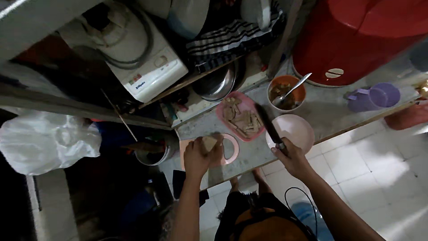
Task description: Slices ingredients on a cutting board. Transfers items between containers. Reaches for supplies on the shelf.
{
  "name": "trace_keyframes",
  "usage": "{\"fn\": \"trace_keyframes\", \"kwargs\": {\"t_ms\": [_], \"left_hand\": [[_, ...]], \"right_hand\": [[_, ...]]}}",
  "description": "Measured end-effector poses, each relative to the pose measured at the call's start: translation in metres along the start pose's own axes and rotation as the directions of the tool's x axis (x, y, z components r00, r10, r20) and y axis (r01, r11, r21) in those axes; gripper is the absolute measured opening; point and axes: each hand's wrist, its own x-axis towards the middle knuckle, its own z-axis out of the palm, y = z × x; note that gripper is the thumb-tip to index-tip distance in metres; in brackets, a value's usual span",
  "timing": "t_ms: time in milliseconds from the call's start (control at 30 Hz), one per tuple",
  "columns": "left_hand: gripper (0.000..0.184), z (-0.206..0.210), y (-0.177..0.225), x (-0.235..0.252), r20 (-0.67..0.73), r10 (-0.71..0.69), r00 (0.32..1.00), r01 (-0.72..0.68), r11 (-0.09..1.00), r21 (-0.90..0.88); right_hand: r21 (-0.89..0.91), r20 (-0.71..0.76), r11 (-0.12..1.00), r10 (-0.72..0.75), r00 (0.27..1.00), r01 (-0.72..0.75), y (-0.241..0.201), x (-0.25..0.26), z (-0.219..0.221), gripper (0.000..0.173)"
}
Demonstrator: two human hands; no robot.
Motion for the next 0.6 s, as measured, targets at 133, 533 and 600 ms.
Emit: {"fn": "trace_keyframes", "kwargs": {"t_ms": [133,533,600], "left_hand": [[0.079,0.034,-0.05,-0.014,0.01,-0.044,0.999,0.045,0.998,-0.035],[0.066,0.064,-0.062,-0.011,-0.078,0.034,0.996,-0.039,0.997,-0.06],[0.063,0.057,-0.06,-0.009,-0.021,0.032,0.999,-0.033,0.998,-0.045]], "right_hand": [[-0.084,0.311,0.992,0.111,0.944,-0.089,-0.02,0.0,0.047,0.039],[-0.507,0.297,0.862,0.153,0.943,0.02,-0.05,0.011,0.153,0.045],[-0.535,0.28,0.843,0.128,0.951,0.044,-0.052,0.01,0.159,0.044]]}}
